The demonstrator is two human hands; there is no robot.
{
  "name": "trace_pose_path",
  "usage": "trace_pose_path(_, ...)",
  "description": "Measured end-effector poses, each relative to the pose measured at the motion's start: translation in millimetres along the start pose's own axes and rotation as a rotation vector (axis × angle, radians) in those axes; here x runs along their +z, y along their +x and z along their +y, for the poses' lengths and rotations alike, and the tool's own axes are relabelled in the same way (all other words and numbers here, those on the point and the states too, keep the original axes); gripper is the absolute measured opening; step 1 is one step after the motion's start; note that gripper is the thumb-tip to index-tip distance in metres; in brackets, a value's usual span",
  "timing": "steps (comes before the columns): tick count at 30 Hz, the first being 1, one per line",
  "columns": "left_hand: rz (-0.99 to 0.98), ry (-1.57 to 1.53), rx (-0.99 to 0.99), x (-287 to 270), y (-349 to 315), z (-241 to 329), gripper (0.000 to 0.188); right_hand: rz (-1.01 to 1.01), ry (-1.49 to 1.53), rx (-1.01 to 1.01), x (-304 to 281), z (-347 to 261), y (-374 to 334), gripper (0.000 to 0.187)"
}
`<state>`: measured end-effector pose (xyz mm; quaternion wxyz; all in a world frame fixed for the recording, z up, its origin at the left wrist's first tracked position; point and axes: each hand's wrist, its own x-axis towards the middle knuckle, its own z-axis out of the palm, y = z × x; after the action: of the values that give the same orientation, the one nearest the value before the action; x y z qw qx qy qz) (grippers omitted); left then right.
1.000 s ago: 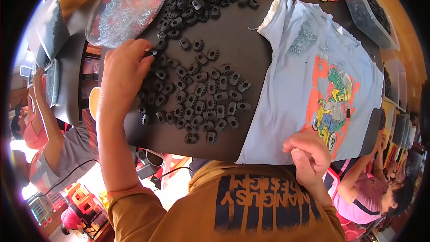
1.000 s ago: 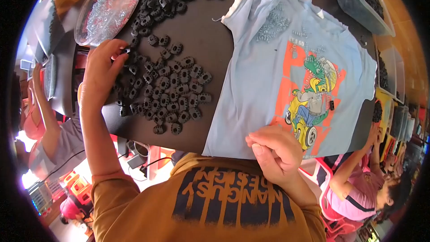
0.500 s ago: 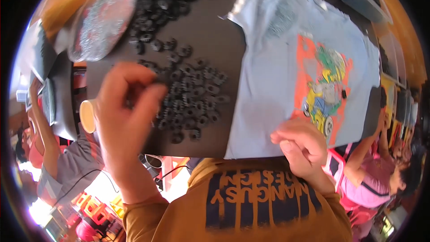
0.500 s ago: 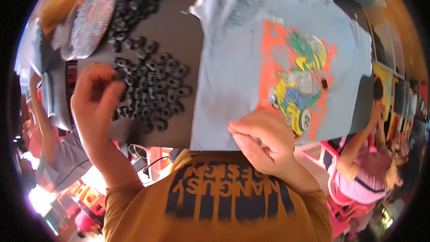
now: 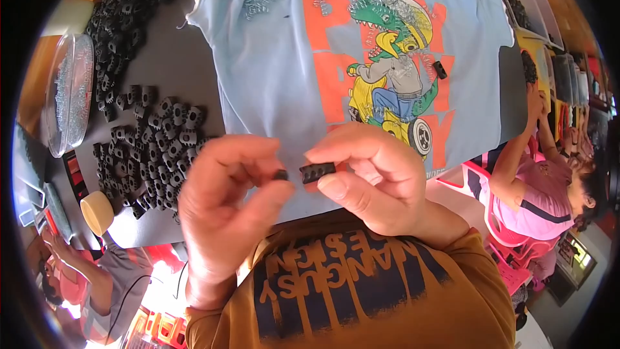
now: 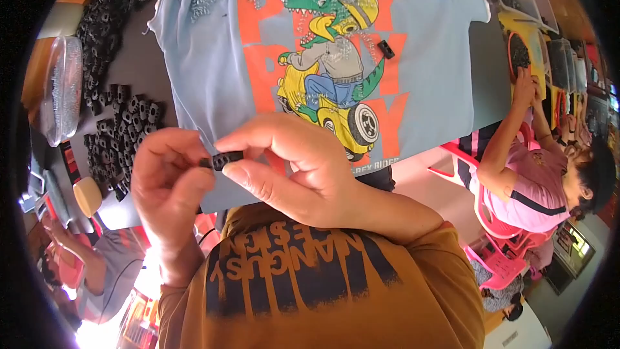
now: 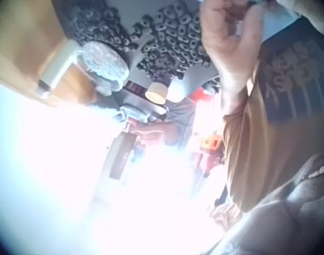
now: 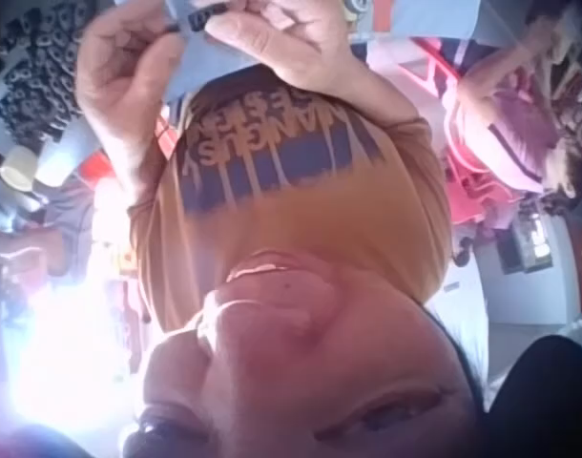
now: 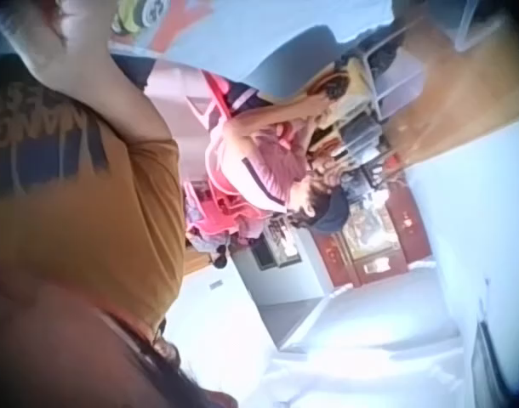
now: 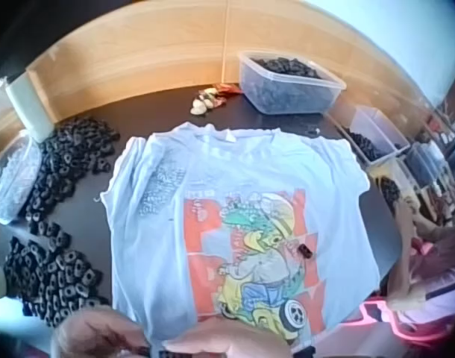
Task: Assembling small plastic cord locks by inserting springs into the plastic housings by hand.
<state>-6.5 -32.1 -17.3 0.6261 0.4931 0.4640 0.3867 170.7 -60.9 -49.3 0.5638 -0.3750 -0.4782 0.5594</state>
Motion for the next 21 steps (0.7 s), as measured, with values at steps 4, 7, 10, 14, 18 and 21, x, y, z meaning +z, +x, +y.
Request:
trace_pose_path(4, -0.005, -0.443, -0.090, -11.8, 8.8, -1.6, 0.023, -0.060, 0.202, 0.071, -5.8, 1.3, -2.1, 0.024)
trace_pose_path(7, -0.122, -0.646, -0.114, -16.3, 11.4, -3.3, 0.024, -0.119, 0.248, 0.093, -7.9, 1.4, -3.2, 0.025)
trace_pose_path(10, -0.181, -0.835, -0.169, -15.9, 13.1, -2.4, 0.028, -0.127, 0.269, 0.121, -5.8, -0.3, -2.9, 0.026)
trace_pose_path(14, -0.229, -0.971, -0.207, -19.0, 13.5, 22.9, 0.023, -0.165, 0.223, 0.190, -5.5, -6.0, 0.7, 0.026)
trace_pose_path(18, -0.271, -0.736, -0.058, -34.4, -5.4, 77.9, 0.014, -0.149, 0.097, 0.027, -5.7, -2.0, 4.3, 0.024)
trace_pose_path(21, -0.277, -0.590, 0.124, -41.1, -20.1, 93.0, 0.014, -0.086, 0.113, -0.010, -5.6, 0.8, 1.5, 0.023)
